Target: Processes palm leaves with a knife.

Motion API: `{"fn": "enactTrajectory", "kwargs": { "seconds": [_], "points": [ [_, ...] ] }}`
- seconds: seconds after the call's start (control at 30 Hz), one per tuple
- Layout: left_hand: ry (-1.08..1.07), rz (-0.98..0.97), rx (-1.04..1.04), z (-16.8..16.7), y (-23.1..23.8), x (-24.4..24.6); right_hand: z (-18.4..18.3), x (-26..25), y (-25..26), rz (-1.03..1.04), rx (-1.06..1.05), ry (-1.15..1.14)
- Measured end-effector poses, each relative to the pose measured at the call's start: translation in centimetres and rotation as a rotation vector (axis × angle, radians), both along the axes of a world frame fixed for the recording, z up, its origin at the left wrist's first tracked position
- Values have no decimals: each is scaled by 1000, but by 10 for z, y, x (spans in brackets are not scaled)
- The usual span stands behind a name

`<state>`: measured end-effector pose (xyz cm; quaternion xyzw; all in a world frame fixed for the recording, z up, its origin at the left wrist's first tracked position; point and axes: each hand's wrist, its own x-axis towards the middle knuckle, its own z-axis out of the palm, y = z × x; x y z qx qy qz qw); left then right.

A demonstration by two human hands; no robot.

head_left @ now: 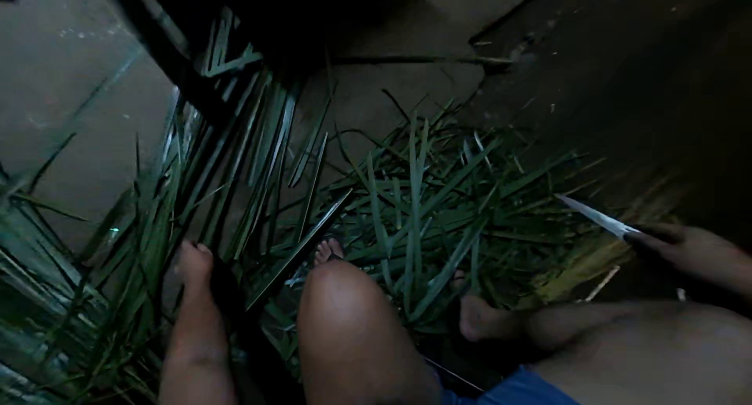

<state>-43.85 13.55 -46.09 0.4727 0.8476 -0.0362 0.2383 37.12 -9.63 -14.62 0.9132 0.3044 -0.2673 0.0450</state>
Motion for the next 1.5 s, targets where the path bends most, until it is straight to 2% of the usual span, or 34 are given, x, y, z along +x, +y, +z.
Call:
{"fn": "enactTrajectory", "kwargs": {
  "seconds": [0.2, 0.43, 0.57, 0.7, 0.83, 0.93, 1.1, 1.23, 1.33, 1.4, 1.5],
  "points": [
    [-196, -43, 106, 81, -76, 27, 16, -29, 13, 164, 177, 44],
    [-363, -86, 300, 167, -160, 36, 36, -36, -6, 262, 338, 24],
    [-384, -130, 340, 223, -177, 58, 37, -25, -28, 254, 443, 67],
    [-335, -164, 421, 242, -172, 87, 28, -12, -53, 237, 508, 129],
    [-219, -161, 569, 268, -161, 112, 10, 8, -77, 214, 513, 138],
    [-92, -272, 582, 296, -148, 118, 4, 19, -86, 229, 489, 84],
    [244, -559, 602, 400, -123, 142, 15, 6, -76, 346, 488, -41],
    [455, -772, 693, 500, -103, 191, 48, -42, -43, 491, 458, -18],
    [534, -941, 764, 570, -109, 243, 62, -86, -14, 621, 462, 5],
    [593, -1026, 807, 600, -111, 275, 64, -117, 3, 686, 498, 29],
    [670, -1237, 962, 616, -103, 309, 63, -155, 23, 729, 578, 91]
  ]
}}
